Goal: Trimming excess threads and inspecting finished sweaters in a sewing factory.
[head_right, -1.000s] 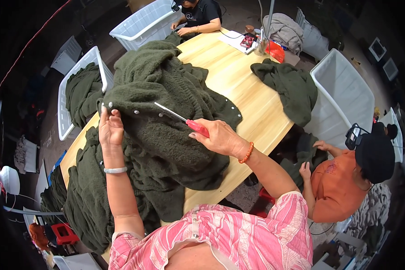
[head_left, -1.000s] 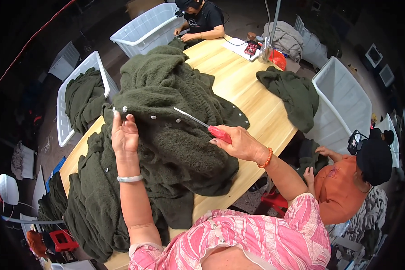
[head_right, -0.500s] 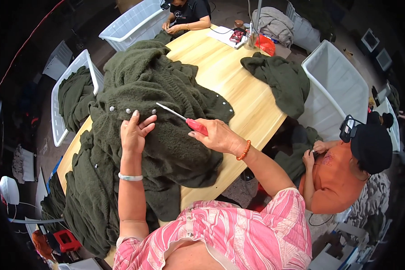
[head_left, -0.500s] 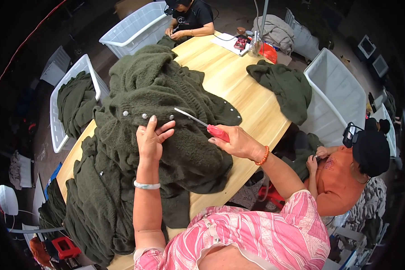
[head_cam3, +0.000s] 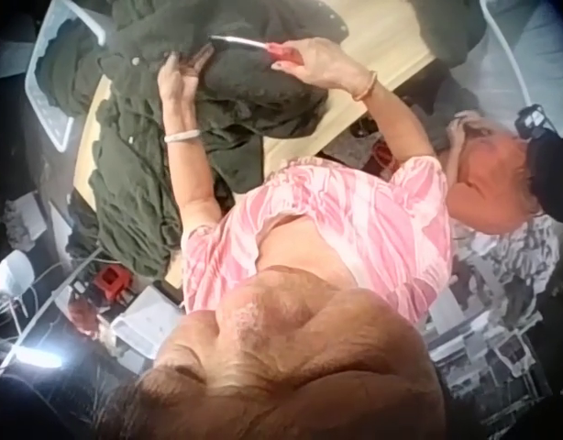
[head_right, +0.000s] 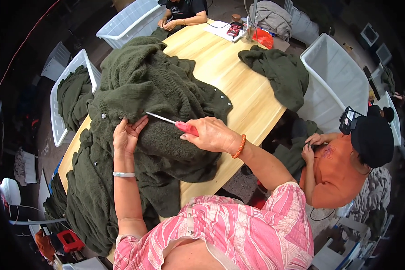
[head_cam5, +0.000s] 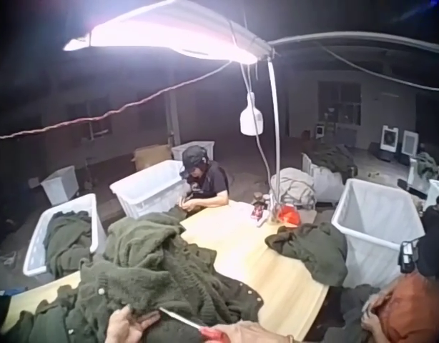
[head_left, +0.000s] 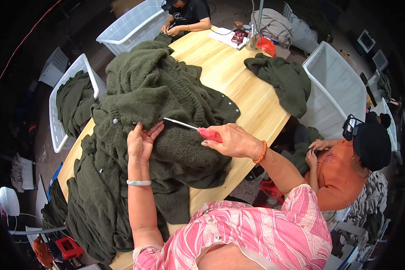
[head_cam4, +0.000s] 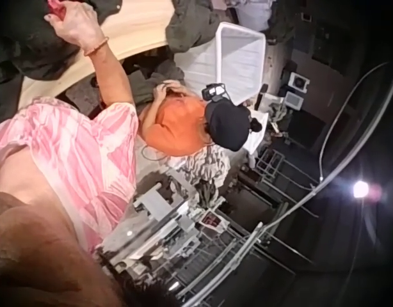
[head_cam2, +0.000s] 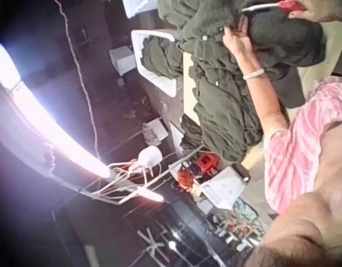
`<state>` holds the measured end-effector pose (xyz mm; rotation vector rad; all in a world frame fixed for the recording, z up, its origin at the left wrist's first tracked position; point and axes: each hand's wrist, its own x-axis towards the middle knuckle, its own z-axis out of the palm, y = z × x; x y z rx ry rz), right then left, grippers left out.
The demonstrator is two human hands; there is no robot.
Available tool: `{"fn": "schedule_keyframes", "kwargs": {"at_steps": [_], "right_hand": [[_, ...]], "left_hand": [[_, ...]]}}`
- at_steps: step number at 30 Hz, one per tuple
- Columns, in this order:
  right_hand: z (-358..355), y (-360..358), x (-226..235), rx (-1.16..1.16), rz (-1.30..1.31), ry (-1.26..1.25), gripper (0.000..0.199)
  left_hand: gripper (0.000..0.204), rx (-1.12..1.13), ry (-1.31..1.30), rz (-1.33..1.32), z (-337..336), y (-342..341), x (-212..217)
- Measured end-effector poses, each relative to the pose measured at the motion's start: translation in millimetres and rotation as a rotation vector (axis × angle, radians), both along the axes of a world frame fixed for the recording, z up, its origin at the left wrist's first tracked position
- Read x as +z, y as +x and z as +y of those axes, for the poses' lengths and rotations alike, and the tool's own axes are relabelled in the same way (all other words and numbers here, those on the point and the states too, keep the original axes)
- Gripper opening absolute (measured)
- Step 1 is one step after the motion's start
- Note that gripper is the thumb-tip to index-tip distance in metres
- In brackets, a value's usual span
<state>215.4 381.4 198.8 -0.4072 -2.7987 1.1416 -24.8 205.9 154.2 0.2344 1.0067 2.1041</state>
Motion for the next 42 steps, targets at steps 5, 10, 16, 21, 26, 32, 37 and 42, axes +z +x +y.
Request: {"fn": "schedule_keyframes", "kwargs": {"at_steps": [5,10,16,21,26,32,37,42], "right_hand": [[-1,3,-4,0.068,-0.07,0.008,0.04],[1,3,-5,0.052,0.163,-0.077,0.038],[6,0,-23,-0.002,0.152,-0.084,0.032],[6,-4,-32,-0.023,0.058,-0.123,0.036],[10,-4,-25,-0.057,0.043,-0.167,0.037],[20,4,-24,-0.138,0.131,-0.255,0.036],[26,13,-39,-0.116,0.229,-0.307,0.035],[18,7,-38,-0.087,0.123,-0.248,0.036]], "left_hand": [[0.035,0.048,-0.026,-0.018,0,5,6],[0.029,-0.007,0.151,-0.002,-41,-48,15],[0.057,0.306,-0.235,0.506,-2,14,32],[0.073,0.498,-0.709,1.221,13,51,-8],[0.043,0.249,-0.892,1.284,37,59,2],[0.031,0.188,0.108,0.044,40,28,18],[0.039,0.27,0.288,0.098,53,49,8],[0.035,0.469,-0.257,0.875,73,60,-54]]}}
